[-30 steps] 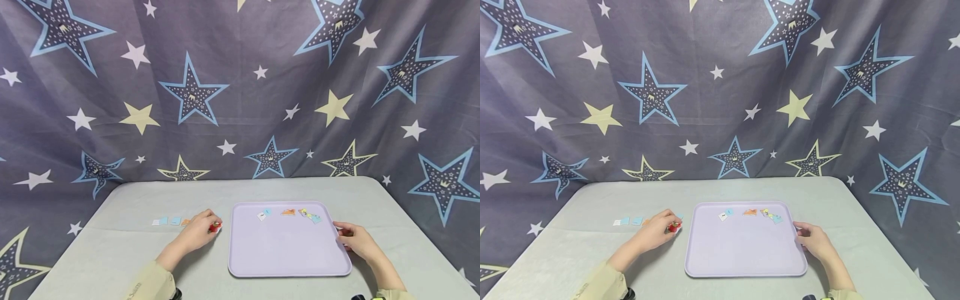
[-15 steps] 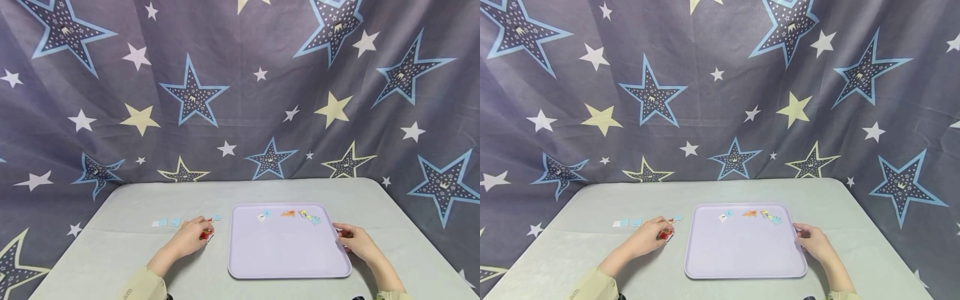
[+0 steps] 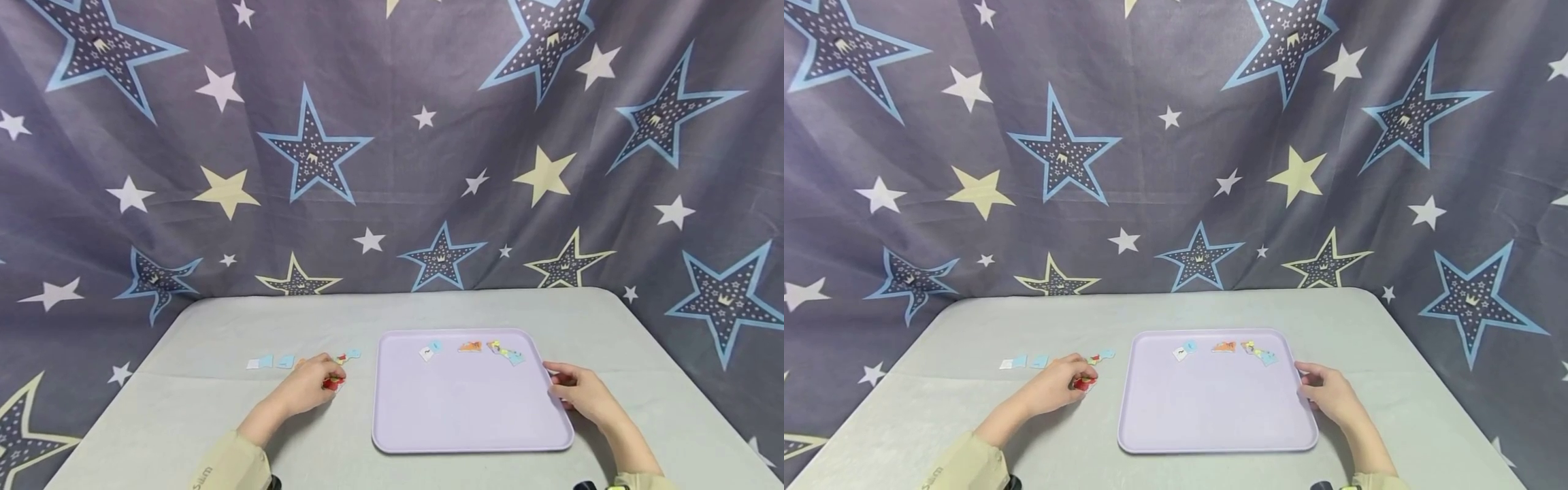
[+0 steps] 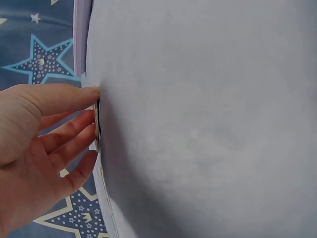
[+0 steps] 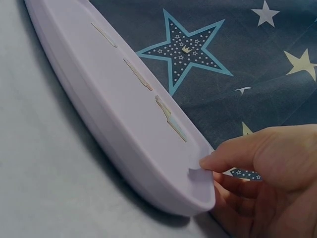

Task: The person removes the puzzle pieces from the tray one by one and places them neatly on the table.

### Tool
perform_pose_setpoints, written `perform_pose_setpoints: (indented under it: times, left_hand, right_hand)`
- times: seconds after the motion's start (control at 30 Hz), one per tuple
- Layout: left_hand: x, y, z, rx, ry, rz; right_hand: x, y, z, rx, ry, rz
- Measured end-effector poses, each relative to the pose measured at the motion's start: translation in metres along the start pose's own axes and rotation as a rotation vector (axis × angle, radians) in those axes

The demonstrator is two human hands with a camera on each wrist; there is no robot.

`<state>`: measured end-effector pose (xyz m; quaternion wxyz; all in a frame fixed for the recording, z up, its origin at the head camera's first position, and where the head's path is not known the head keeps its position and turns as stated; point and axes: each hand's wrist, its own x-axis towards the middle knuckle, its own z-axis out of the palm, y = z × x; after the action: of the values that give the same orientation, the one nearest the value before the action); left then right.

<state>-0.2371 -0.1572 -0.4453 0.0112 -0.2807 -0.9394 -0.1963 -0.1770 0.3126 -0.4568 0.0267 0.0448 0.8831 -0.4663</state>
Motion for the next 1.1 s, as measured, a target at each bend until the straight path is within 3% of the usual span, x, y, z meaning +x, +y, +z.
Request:
perform_pose_setpoints:
  times: [0.3,0.47,0.73,0.93,1.1]
  left_hand:
    - [0.005,0.004,-0.003,0.024,-0.026,-0.037]
    - [0.013,0.014,-0.005,0.023,-0.044,-0.019]
    - [0.035,0.033,-0.002,0.002,-0.030,0.067]
    - [0.054,0.051,0.008,0.030,-0.005,0.088]
    - [0.066,0.064,0.018,0.040,-0.029,0.074]
  right_hand:
    - [0.000,-0.001,0.000,0.010,0.001,-0.011]
    - [0.001,0.000,0.000,0.015,0.002,-0.008]
    - [0.000,0.000,0.000,0.015,0.004,0.003]
    - [0.000,0.001,0.000,0.019,0.007,0.001]
    - [0.000,0.000,0.000,0.012,0.010,0.002]
